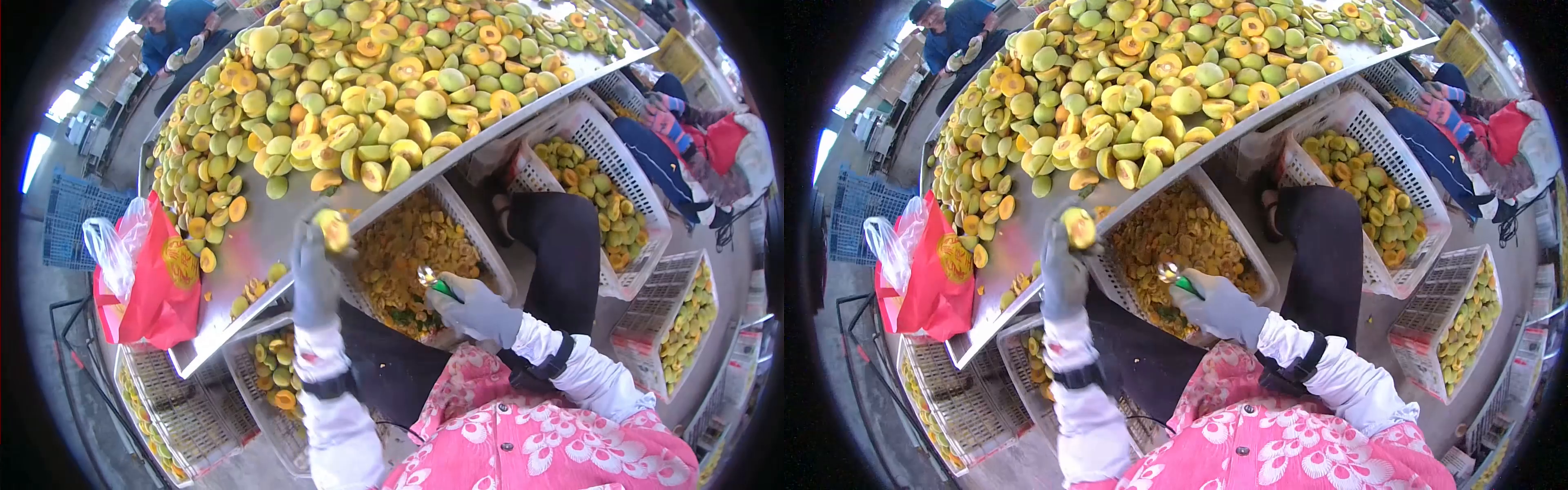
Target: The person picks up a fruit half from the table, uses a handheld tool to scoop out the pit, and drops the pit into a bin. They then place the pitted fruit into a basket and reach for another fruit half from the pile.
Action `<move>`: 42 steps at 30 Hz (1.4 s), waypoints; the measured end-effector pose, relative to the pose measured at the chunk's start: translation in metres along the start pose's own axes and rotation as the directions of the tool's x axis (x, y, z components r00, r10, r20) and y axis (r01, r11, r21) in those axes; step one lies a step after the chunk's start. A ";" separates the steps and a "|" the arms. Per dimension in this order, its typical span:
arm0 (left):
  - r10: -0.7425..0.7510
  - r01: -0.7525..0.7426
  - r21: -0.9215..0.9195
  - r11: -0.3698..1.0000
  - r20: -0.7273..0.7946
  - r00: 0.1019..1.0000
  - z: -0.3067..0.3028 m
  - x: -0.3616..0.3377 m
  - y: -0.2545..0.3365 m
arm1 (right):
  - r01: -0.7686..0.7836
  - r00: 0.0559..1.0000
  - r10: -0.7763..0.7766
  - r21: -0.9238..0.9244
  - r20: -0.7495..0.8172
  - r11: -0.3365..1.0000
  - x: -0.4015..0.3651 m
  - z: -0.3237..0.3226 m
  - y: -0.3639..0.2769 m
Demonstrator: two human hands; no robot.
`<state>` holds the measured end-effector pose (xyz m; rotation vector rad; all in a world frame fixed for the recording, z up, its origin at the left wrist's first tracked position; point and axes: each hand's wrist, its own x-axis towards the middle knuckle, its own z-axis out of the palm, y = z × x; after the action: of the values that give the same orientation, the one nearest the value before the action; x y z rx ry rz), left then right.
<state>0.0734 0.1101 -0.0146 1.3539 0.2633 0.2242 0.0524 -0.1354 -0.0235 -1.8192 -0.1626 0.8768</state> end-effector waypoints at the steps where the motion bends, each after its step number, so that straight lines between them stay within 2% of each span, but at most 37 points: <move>1: -0.020 0.029 -0.166 0.986 0.057 0.998 0.013 -0.028 -0.001 | 0.018 0.999 -0.021 0.081 0.035 0.997 -0.009 0.002 -0.015; 2: -0.025 0.061 -0.327 0.943 0.116 0.993 0.026 -0.051 -0.001 | 0.036 0.997 -0.047 0.160 0.067 0.986 -0.014 0.003 -0.021; 3: -0.070 0.079 -0.393 0.916 0.038 0.997 0.046 -0.069 0.001 | 0.246 0.969 -0.246 0.077 -0.001 0.966 -0.013 0.010 -0.012; 4: -0.122 0.094 -0.457 0.884 -0.033 0.992 0.061 -0.084 0.001 | 0.246 0.969 -0.246 0.079 -0.001 0.966 -0.018 0.014 -0.013; 5: -0.126 0.094 -0.487 0.868 -0.032 0.992 0.065 -0.092 -0.008 | 0.330 0.943 -0.328 0.037 -0.055 0.943 -0.024 0.018 -0.017; 6: -0.177 0.100 -0.536 0.838 -0.094 0.980 0.077 -0.099 -0.011 | 0.409 0.907 -0.407 -0.010 -0.107 0.913 -0.030 0.020 -0.019; 8: -0.080 0.010 -0.438 0.899 -0.142 0.987 0.082 -0.105 -0.015 | 0.384 0.915 -0.388 -0.054 -0.115 0.922 -0.036 0.022 -0.016; 9: -0.078 0.011 -0.437 0.899 -0.137 0.988 0.085 -0.108 -0.015 | 0.402 0.899 -0.415 -0.114 -0.141 0.908 -0.036 0.025 -0.012; 11: 0.051 -0.075 -0.100 0.992 -0.228 0.972 0.088 -0.113 -0.012 | 0.420 0.879 -0.446 -0.170 -0.166 0.891 -0.039 0.029 -0.010; 13: 0.111 -0.132 -0.079 0.988 -0.226 0.968 0.088 -0.116 -0.015 | 0.408 0.869 -0.461 -0.271 -0.177 0.872 -0.042 0.030 -0.014; 15: 0.168 -0.188 -0.064 0.980 -0.231 0.958 0.090 -0.120 -0.016 | 0.421 0.857 -0.479 -0.279 -0.189 0.863 -0.043 0.033 -0.017; 17: 0.227 -0.209 0.088 0.974 -0.337 0.914 0.096 -0.124 -0.014 | 0.433 0.846 -0.495 -0.287 -0.197 0.855 -0.044 0.037 -0.018; 20: 0.248 -0.262 0.008 0.965 -0.348 0.904 0.096 -0.127 -0.012 | 0.455 0.829 -0.521 -0.296 -0.205 0.840 -0.045 0.043 -0.019; 23: 0.263 -0.277 0.013 0.961 -0.356 0.897 0.099 -0.127 -0.007 | 0.462 0.816 -0.534 -0.305 -0.222 0.833 -0.044 0.046 -0.019; 26: 0.197 -0.217 -0.023 0.976 -0.336 0.921 0.093 -0.128 -0.011 | 0.449 0.837 -0.513 -0.295 -0.192 0.844 -0.043 0.048 -0.016; 28: 0.201 -0.208 0.013 0.978 -0.319 0.926 0.091 -0.128 -0.008 | 0.468 0.864 -0.487 -0.154 -0.128 0.870 -0.045 0.046 -0.018; 29: 0.206 -0.201 0.047 0.978 -0.306 0.930 0.090 -0.128 -0.008 | 0.465 0.865 -0.485 -0.153 -0.128 0.872 -0.048 0.043 -0.021; 30: 0.202 -0.197 0.047 0.979 -0.306 0.931 0.088 -0.128 -0.010 | 0.316 0.948 -0.317 -0.050 -0.021 0.947 -0.054 0.037 -0.031; 31: 0.194 -0.200 0.009 0.980 -0.296 0.935 0.086 -0.127 -0.012 | 0.146 0.984 -0.149 0.036 0.103 0.989 -0.058 0.032 -0.041; 32: 0.188 -0.204 -0.027 0.979 -0.286 0.940 0.084 -0.127 -0.013 | 0.145 0.984 -0.149 0.040 0.103 0.989 -0.058 0.027 -0.050; 33: 0.185 -0.199 -0.022 0.980 -0.282 0.942 0.083 -0.128 -0.013 | -0.046 0.980 0.030 0.075 0.199 0.996 -0.058 0.024 -0.059; 34: 0.145 -0.153 -0.007 0.988 -0.285 0.948 0.083 -0.129 -0.012 | -0.235 0.933 0.199 0.089 0.299 0.968 -0.058 0.022 -0.062; 35: 0.107 -0.110 0.007 0.994 -0.288 0.952 0.083 -0.129 -0.011 | -0.234 0.934 0.196 0.095 0.300 0.968 -0.051 0.025 -0.052; 36: 0.107 -0.108 0.012 0.994 -0.283 0.953 0.084 -0.129 -0.009 | 0.062 0.982 -0.056 -0.030 0.178 0.998 -0.040 0.029 -0.033; 37: 0.082 -0.084 0.007 0.996 -0.318 0.945 0.088 -0.131 -0.007 | 0.332 0.943 -0.321 -0.187 0.090 0.925 -0.036 0.031 -0.026; 38: 0.056 -0.059 0.002 0.998 -0.353 0.934 0.090 -0.133 -0.006 | 0.329 0.944 -0.319 -0.180 0.085 0.927 -0.036 0.031 -0.020; 40: 0.070 -0.072 0.009 0.997 -0.385 0.920 0.093 -0.134 -0.007 | 0.343 0.939 -0.317 -0.314 0.134 0.885 -0.035 0.028 -0.019; 41: 0.078 -0.078 0.019 0.997 -0.417 0.905 0.093 -0.138 -0.008 | 0.441 0.895 -0.425 -0.129 0.137 0.888 -0.030 0.034 -0.007; 42: 0.078 -0.078 0.019 0.997 -0.415 0.906 0.094 -0.138 -0.005 | 0.441 0.895 -0.425 -0.129 0.135 0.888 -0.036 0.029 -0.018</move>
<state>-0.0278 -0.0213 0.0063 1.3101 0.5670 0.5836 0.0133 -0.1238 0.0045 -1.7802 -0.6963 0.6491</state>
